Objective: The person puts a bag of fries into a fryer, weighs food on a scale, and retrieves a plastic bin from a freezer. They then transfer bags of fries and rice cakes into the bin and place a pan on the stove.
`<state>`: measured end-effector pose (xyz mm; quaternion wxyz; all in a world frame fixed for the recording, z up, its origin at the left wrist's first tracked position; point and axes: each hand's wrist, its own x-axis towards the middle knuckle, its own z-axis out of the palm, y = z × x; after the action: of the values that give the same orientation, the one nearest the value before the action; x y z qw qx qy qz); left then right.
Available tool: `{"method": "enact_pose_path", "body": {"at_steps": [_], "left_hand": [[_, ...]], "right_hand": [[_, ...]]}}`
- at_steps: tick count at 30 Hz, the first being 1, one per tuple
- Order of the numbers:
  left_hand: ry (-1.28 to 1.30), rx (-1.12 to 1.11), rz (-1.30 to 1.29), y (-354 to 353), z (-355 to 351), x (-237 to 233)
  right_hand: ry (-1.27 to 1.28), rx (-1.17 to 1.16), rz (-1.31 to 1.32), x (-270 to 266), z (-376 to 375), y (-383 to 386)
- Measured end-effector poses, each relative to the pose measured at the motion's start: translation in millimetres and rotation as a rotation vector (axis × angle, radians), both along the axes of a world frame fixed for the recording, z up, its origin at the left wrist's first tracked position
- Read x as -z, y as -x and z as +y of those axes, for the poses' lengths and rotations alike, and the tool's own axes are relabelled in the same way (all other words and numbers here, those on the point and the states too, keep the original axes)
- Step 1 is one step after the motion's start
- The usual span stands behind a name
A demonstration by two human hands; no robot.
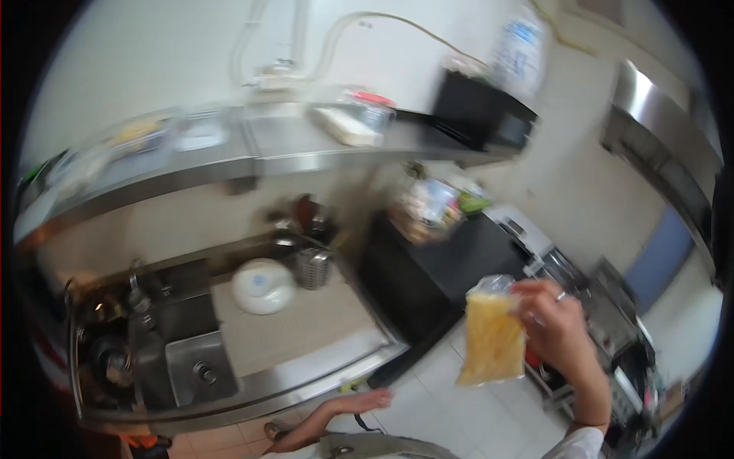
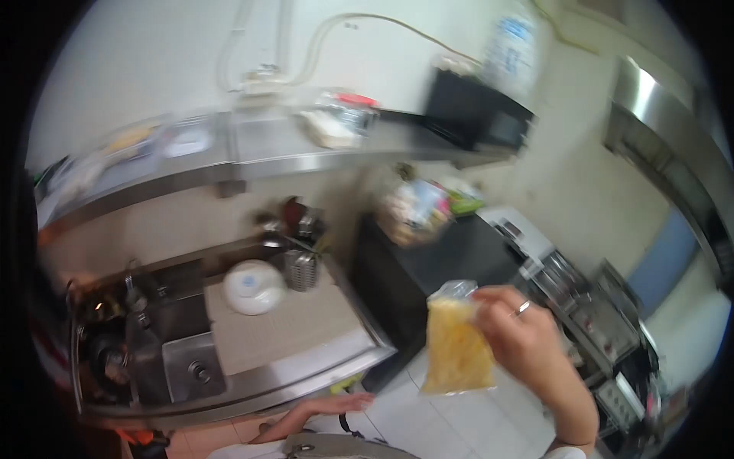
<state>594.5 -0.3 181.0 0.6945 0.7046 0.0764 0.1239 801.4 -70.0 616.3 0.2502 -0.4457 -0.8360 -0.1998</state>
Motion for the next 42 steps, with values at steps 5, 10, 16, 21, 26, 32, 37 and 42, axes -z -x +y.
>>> {"method": "enact_pose_path", "body": {"at_steps": [5, 10, 16, 21, 26, 32, 37, 42], "left_hand": [[0.257, 0.260, -0.321, -164, -18, -147], [0.261, 0.265, -0.109, -290, -59, -156], [0.315, 0.189, -0.097, -455, -80, -159], [0.261, 0.191, -0.134, -623, -78, -162], [0.297, 0.306, -0.155, -783, -119, -167], [-0.295, 0.442, -0.251, -927, -173, -139], [-0.481, 0.501, -0.151, -1031, -179, -133], [-0.475, 0.394, -0.135, -1135, -158, -96]], "right_hand": [[0.114, 0.188, 0.039, 72, -87, -112], [0.103, 0.389, 0.151, 119, -134, -206], [-0.079, 0.729, 0.732, 160, -171, -337], [-0.014, 0.497, 1.788, 292, -192, -481], [-0.319, -0.045, 2.213, 336, -167, -575], [-0.826, 0.276, 2.265, 320, -197, -708], [-0.759, -0.332, 2.218, 362, -268, -864], [-0.923, 0.231, 2.278, 272, -257, -1035]]}}
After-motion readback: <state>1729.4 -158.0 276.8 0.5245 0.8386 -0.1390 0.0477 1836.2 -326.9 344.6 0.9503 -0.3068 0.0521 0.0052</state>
